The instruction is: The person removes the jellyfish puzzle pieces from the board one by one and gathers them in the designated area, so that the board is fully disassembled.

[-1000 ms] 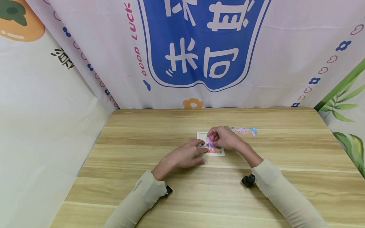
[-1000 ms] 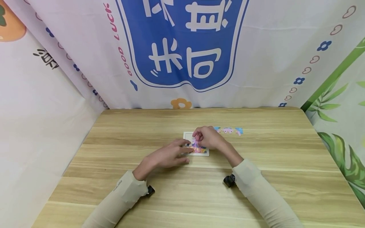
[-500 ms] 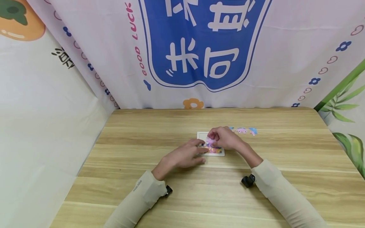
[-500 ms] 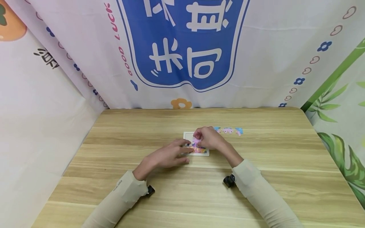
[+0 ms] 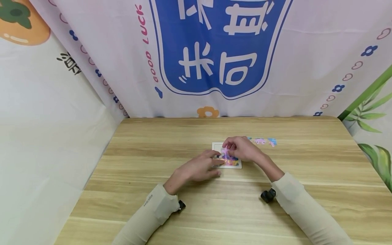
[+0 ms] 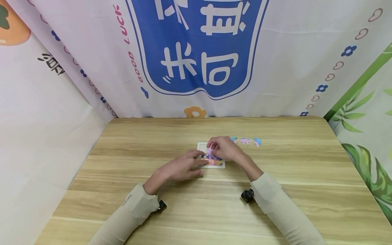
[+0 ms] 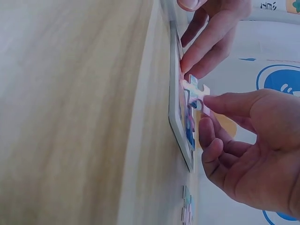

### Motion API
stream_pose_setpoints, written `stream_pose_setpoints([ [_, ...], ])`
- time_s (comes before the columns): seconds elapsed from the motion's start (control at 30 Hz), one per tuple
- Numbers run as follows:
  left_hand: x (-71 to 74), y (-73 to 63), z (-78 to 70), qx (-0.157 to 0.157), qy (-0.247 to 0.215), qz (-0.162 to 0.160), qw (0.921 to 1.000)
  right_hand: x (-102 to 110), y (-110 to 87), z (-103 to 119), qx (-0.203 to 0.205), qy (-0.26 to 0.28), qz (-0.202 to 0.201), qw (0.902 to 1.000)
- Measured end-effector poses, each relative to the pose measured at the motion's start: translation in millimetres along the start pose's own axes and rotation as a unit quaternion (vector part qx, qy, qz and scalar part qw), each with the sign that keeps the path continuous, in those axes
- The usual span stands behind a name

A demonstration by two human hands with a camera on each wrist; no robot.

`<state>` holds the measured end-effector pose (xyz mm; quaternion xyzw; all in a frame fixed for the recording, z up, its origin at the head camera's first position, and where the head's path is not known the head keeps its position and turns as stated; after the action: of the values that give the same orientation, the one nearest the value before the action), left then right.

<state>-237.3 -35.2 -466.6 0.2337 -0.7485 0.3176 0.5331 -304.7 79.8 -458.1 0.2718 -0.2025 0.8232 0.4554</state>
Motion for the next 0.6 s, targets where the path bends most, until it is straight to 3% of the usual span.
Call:
stream_pose_setpoints([
  [0.33, -1.0, 0.1, 0.4, 0.001, 0.009, 0.002, 1.0000, 6.5, -2.6, -1.9, 0.017, 0.025, -0.010, 0.9995],
  [0.6, -0.9, -0.6, -0.2, 0.003, 0.009, 0.002, 1.0000, 23.5, -11.5, -14.4, 0.002, 0.028, -0.029, 0.9992],
])
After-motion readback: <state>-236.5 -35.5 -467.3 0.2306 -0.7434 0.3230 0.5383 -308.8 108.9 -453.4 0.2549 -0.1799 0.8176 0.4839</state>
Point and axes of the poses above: each hand's wrist, its own y-axis towards the middle knuckle, its own x-axis out of the back of the hand, z = x × y, the point moved 10 cm from there along y, towards the middle knuckle, and after that the axes turned 7 degrees about y, right-handed, at the moved point
